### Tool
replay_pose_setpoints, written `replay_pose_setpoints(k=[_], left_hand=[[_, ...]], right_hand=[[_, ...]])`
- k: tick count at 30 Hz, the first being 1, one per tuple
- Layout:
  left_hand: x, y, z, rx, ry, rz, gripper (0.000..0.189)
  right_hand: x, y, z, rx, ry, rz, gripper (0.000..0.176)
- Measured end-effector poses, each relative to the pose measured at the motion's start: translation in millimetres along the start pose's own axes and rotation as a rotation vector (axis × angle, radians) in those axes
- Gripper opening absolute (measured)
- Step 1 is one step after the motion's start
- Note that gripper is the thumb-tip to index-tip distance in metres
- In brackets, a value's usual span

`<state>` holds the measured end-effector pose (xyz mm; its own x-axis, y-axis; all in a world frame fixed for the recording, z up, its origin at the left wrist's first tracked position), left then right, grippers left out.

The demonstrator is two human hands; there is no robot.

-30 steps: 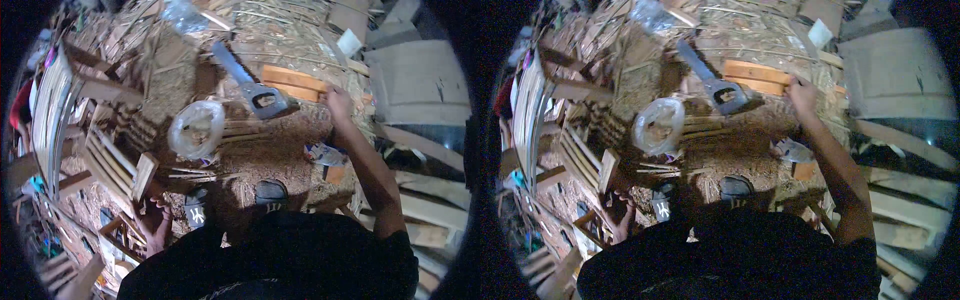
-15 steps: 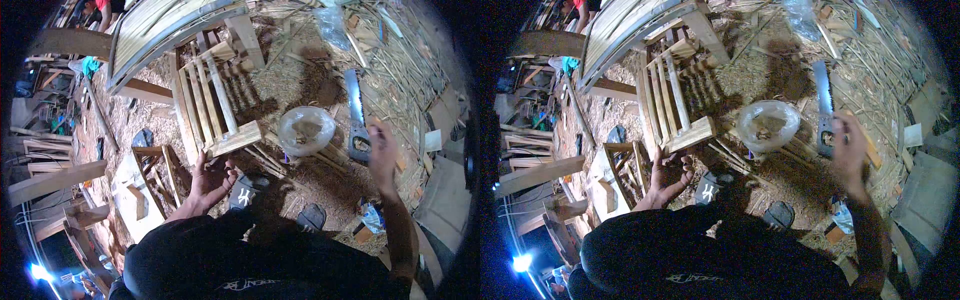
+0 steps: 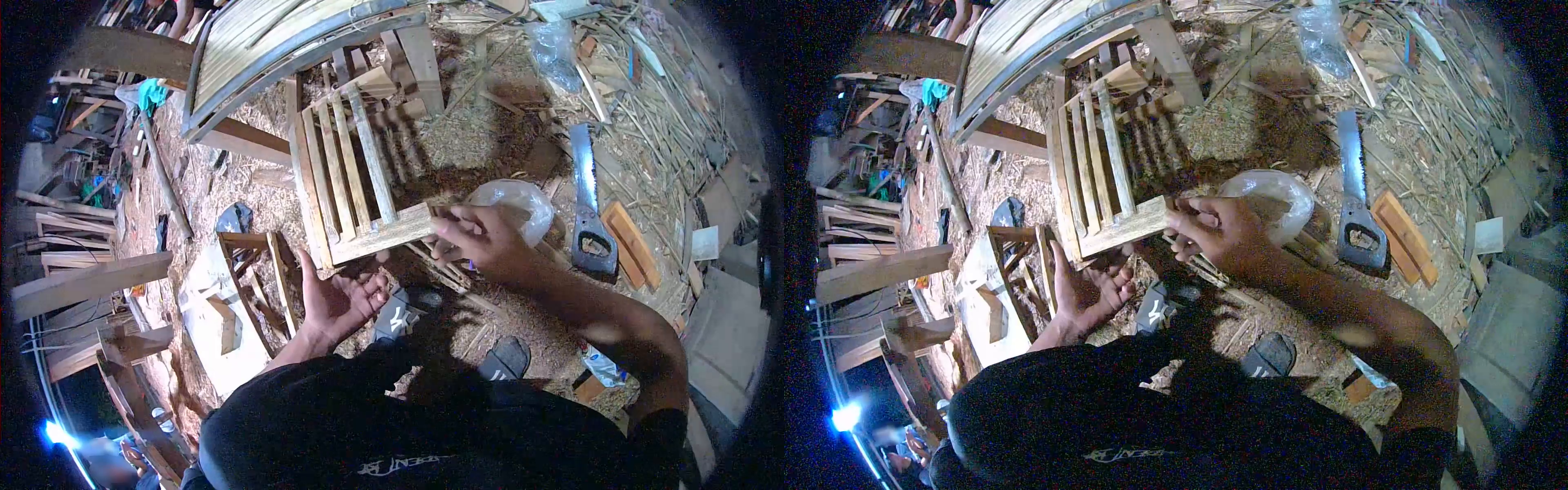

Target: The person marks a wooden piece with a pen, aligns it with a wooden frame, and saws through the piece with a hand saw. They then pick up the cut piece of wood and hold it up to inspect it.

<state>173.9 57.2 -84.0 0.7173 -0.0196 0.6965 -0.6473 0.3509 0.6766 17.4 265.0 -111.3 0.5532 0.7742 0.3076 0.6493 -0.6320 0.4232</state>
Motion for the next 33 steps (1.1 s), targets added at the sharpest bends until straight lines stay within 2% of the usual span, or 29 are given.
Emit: replay_pose_setpoints(k=[1,2,4,5,6,8,9,13,18,20,24,27,29,33], left_hand=[[4,9,-1,-0.077,0.019,0.197,0.098],[5,5,1,-0.072,0.023,0.200,0.098],[9,-22,12,-0.231,-0.046,0.383,0.093],[5,-65,22,-0.230,-0.046,0.149,0.082],[4,-58,17,-0.226,-0.043,0.152,0.082],[4,-25,10,-0.485,0.468,0.567,0.072],[8,-12,16,-0.488,0.471,0.564,0.059],[5,-18,17,-0.525,0.418,0.447,0.048],[17,-9,15,-0.495,0.413,0.475,0.048],[18,-16,18,-0.497,0.414,0.396,0.050],[22,-17,24,-0.517,0.446,0.369,0.051],[29,7,27,-0.645,0.517,0.483,0.050],[24,2,33,-0.556,0.531,0.400,0.044],[16,12,39,-0.565,0.588,0.311,0.043]], right_hand=[[-3,3,3,0.023,0.011,-0.028,0.031],[-3,4,5,0.025,0.015,-0.034,0.031],[-2,12,-8,0.014,0.029,-0.015,0.030],[-3,13,-8,0.014,0.032,-0.020,0.030],[-4,14,-7,-0.076,0.042,-0.022,0.028],[-4,16,-6,-0.165,0.056,-0.027,0.026],[-4,18,-6,-0.151,0.045,-0.015,0.026],[-3,22,-10,-0.126,0.029,0.044,0.025],[5,24,-6,-0.037,-0.055,0.022,0.023],[5,27,-13,-0.089,0.011,-0.035,0.024],[10,34,-27,-0.132,-0.039,0.008,0.024],[12,36,-43,-0.053,-0.069,0.010,0.026],[7,37,-50,-0.058,-0.042,-0.001,0.027],[-1,35,-50,-0.076,-0.082,0.017,0.028]])
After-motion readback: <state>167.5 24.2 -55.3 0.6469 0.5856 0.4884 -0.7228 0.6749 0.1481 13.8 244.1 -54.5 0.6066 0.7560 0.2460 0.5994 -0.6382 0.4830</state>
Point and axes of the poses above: each hand's wrist, its own x-axis away from the middle knuckle, its own y-axis out of the palm, z = x × y, the point moved 1 cm from there along -x, towards the middle knuckle
